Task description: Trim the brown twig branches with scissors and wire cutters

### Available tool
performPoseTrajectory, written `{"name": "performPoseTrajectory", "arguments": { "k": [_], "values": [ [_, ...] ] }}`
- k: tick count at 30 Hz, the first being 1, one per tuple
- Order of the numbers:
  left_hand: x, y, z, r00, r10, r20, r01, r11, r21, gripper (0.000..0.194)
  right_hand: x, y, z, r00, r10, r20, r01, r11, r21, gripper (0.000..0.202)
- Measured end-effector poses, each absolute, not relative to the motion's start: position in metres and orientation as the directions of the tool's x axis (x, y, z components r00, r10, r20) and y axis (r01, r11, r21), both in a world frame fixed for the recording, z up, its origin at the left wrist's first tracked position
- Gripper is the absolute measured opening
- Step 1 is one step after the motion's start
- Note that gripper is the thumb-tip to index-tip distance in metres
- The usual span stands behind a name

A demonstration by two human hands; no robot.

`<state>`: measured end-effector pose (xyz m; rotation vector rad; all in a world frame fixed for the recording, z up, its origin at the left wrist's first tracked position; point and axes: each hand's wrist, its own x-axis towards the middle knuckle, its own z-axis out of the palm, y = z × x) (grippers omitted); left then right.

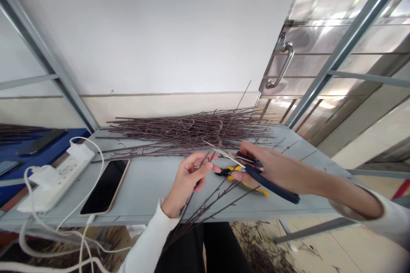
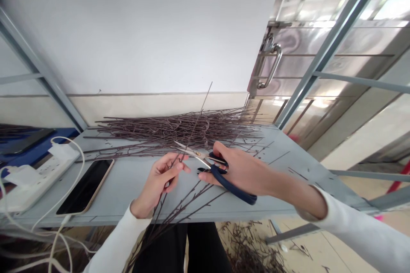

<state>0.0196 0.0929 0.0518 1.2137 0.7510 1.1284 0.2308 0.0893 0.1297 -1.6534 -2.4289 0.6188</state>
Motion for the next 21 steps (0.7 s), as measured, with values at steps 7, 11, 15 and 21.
{"name": "performPoseTrajectory", "arguments": {
  "k": [7, 11, 15, 21],
  "values": [
    [0.017, 0.089, 0.054, 0.29, 0.95, 0.119, -0.243, -0.047, 0.969, 0.03, 0.226, 0.085, 0.125, -0.325, 0.934, 0.147, 0.894, 0.354, -0.275, 0.043],
    [0.015, 0.087, 0.055, 0.288, 0.947, 0.14, -0.246, -0.068, 0.967, 0.027, 0.224, 0.082, 0.121, -0.326, 0.916, 0.233, 0.889, 0.381, -0.253, 0.039],
    [0.014, 0.087, 0.057, 0.27, 0.95, 0.157, -0.232, -0.094, 0.968, 0.03, 0.222, 0.081, 0.119, -0.318, 0.913, 0.256, 0.884, 0.383, -0.268, 0.039],
    [0.022, 0.079, 0.052, 0.072, 0.968, 0.239, -0.068, -0.234, 0.97, 0.025, 0.222, 0.081, 0.122, -0.304, 0.947, 0.109, 0.902, 0.322, -0.287, 0.041]
  ]
}}
